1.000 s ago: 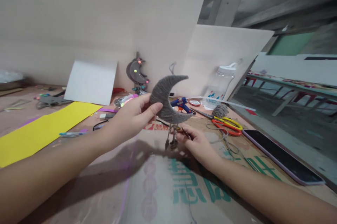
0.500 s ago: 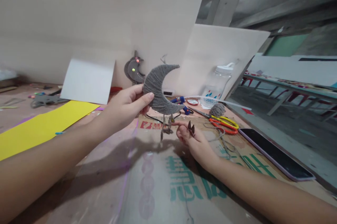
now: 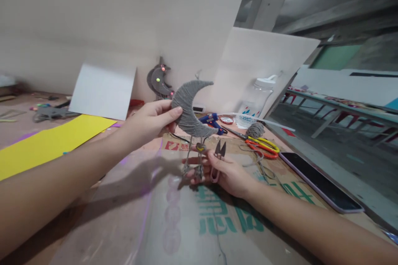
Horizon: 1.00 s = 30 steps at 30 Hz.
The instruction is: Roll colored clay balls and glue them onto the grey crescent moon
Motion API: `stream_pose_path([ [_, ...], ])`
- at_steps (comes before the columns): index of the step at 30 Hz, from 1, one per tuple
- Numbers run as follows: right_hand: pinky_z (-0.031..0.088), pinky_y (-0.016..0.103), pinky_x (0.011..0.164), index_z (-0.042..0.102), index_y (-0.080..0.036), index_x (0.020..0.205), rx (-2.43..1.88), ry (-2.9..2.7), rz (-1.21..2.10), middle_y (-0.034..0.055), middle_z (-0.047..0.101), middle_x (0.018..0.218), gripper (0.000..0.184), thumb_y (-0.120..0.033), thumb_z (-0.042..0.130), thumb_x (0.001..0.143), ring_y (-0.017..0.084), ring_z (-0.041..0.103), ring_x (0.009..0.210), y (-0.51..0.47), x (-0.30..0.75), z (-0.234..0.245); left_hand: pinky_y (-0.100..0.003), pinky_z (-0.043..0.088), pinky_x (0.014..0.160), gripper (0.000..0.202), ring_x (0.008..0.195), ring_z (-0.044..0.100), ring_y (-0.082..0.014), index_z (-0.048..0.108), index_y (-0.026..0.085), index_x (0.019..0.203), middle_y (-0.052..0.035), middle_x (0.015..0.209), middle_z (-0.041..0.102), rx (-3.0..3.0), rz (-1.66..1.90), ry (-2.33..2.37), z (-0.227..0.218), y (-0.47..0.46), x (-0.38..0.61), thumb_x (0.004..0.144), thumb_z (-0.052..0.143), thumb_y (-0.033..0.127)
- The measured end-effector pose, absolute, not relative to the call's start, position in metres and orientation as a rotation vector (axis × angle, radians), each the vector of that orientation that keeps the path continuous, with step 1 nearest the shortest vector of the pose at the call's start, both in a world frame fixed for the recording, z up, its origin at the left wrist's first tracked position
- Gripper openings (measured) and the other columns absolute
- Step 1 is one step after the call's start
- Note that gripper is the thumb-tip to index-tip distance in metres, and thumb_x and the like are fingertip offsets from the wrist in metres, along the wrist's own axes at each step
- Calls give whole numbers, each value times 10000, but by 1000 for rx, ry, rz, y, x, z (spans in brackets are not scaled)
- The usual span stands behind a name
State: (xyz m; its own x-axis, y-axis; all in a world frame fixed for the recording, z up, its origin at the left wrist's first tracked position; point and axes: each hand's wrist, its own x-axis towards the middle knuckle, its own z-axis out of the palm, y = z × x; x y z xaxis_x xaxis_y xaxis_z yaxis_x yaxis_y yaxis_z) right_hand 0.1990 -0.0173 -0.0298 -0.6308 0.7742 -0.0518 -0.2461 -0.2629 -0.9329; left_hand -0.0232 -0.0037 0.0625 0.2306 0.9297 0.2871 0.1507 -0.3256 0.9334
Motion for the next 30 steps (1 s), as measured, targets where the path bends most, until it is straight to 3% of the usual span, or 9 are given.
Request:
stream_pose_path([
  [7, 539, 399, 776, 535, -164, 1193, -691, -1268, 1957, 152, 670, 1098, 432, -446, 580, 869, 232, 700, 852, -17, 200, -28, -182, 269, 413, 289, 438, 369, -58, 544, 143, 732, 22, 561, 472, 1599, 1115, 1110, 56, 12, -30, 821, 570, 417],
  [11, 544, 367, 715, 492, -153, 1269, -713, -1301, 1967, 166, 678, 1073, 533, -479, 582, 858, 221, 701, 795, -18, 198, -29, -191, 319, 451, 319, 474, 426, -74, 533, 146, 704, 8, 579, 511, 1645, 1142, 1138, 54, 18, -34, 803, 584, 444],
  [14, 535, 313, 582, 481, -151, 1282, -771, -1328, 1929, 142, 710, 935, 585, -509, 597, 835, 190, 682, 655, -17, 198, -31, -201, 365, 495, 347, 514, 476, -93, 546, 149, 723, 5, 586, 537, 1670, 1184, 1124, 52, 22, -37, 780, 601, 487],
  [19, 327, 185, 349, 529, -136, 1260, -821, -1421, 1768, 48, 667, 650, 568, -538, 537, 859, 87, 479, 383, -12, 200, -33, -209, 369, 507, 359, 527, 489, -103, 557, 152, 703, 2, 590, 550, 1741, 1259, 1163, 55, 23, -42, 782, 594, 500],
  [26, 120, 179, 347, 558, -141, 1178, -870, -1423, 1641, -63, 468, 503, 476, -507, 537, 874, 37, 220, 352, -11, 200, -32, -221, 398, 562, 372, 588, 531, -124, 572, 168, 702, 2, 598, 573, 1927, 1422, 1282, 69, 20, -56, 826, 561, 519],
  [30, 119, 177, 363, 601, -140, 1028, -938, -1395, 1509, -79, 393, 506, 424, -505, 621, 813, 37, 208, 387, -10, 200, -30, -218, 384, 543, 364, 576, 529, -118, 575, 162, 703, 2, 594, 576, 1864, 1413, 1239, 73, 21, -59, 799, 604, 512],
])
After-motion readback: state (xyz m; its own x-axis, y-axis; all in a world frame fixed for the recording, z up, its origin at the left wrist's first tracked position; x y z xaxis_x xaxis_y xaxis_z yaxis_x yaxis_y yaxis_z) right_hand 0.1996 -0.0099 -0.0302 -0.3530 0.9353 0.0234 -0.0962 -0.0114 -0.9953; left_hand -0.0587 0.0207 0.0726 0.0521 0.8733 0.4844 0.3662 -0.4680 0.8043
